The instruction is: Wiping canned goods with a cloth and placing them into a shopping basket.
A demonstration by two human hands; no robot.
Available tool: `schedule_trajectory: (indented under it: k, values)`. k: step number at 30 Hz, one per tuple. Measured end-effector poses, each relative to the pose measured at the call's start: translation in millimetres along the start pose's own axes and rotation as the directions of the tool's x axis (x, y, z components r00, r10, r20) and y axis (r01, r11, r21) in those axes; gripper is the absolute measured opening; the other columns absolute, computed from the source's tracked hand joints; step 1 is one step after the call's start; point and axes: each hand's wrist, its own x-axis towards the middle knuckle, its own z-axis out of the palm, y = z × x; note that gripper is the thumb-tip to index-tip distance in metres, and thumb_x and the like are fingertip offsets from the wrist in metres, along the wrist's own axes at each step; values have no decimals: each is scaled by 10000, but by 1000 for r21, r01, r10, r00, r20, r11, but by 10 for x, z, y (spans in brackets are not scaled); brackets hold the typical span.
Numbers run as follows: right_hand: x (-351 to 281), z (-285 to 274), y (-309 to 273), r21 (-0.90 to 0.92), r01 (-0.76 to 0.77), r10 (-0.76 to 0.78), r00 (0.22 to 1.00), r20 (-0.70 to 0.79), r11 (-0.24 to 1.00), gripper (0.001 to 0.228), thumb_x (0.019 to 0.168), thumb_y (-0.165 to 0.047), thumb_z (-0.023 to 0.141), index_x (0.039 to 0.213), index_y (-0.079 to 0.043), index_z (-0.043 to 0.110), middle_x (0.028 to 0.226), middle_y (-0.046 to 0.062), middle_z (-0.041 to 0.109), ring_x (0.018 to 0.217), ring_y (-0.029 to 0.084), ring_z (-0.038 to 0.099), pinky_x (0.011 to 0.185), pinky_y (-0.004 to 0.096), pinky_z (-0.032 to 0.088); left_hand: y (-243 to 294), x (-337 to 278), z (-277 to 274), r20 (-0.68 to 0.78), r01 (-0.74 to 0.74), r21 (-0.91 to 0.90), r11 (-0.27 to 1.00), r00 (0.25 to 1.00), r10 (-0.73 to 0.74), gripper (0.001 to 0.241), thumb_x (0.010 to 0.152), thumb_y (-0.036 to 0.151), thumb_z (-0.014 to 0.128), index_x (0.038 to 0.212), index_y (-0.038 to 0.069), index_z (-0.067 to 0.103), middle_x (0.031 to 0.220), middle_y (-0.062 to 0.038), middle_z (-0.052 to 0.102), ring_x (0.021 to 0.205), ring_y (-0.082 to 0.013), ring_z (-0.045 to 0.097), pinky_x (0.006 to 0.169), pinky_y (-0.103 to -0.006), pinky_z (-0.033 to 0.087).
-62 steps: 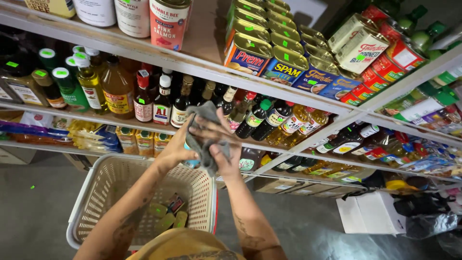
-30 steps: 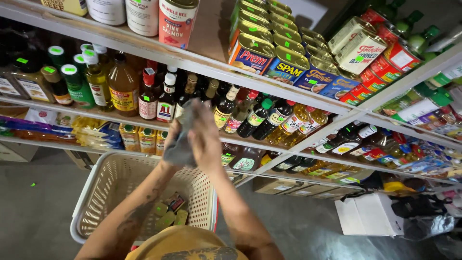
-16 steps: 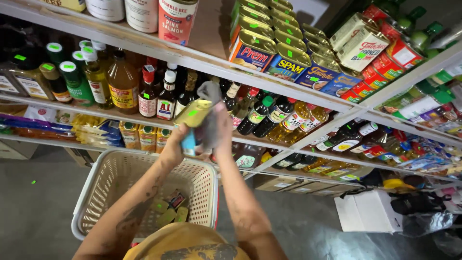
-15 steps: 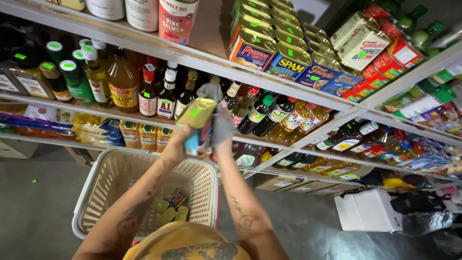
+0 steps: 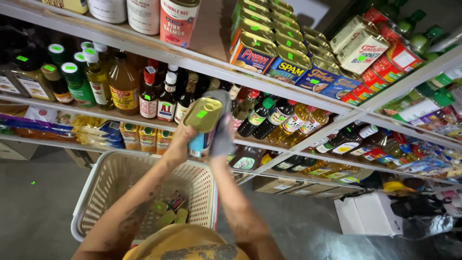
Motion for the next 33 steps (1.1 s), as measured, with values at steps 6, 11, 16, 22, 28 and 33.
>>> schedule_trajectory:
  k: [6,11,16,22,28,33]
  values:
    - [20,-209,336,-93,929,-827,361,431,357,485,961,-336,638,1345,-41,625,1537,247,452,1452,506,373,1221,576,302,62,43,18,83,20,10,1000,996,-20,689,938,422,418,1373,-111,452,1328,-358,501,1211,-477,485,1065,-558,364]
    - [432,-391,246,-8,651,-579,680,450,759,470,1096,-362,398,1164,-21,714,1454,187,587,1413,363,497,1197,492,356,-471,111,-155,92,-5,245,969,996,-19,1462,587,1008,480,1613,3,205,1629,-305,247,1488,-430,294,1227,-504,242]
    - [-160,-72,-48,-51,858,-795,494,353,511,587,1094,-493,379,1410,-35,563,1481,164,551,1460,353,429,1271,504,246,-505,179,-66,62,-29,153,988,998,19,1113,840,808,460,1641,95,161,1586,-291,343,1442,-431,380,1151,-566,338]
    - [3,-83,-243,164,21,-63,964,257,986,816,921,-645,569,1564,-172,398,1400,297,554,1283,434,567,1124,594,416,-483,218,-162,90,-19,125,992,996,8,1380,608,1006,469,1629,103,253,1482,-355,420,1354,-535,409,1111,-649,321]
    - [207,-170,44,385,-274,305,952,-20,881,573,986,-442,622,1418,-75,540,1256,217,667,1077,284,669,970,410,513,-355,253,1,118,-199,500,843,980,161,1434,429,952,672,1631,266,295,1460,-323,432,1349,-571,366,1144,-658,286]
    - [100,-225,191,339,-11,40,996,-81,941,552,1010,-471,588,1429,-122,502,1360,158,559,1146,211,568,995,367,423,-493,208,64,-16,-67,428,901,997,81,1118,583,753,778,1518,207,496,1379,-231,571,1300,-436,531,1097,-548,400]
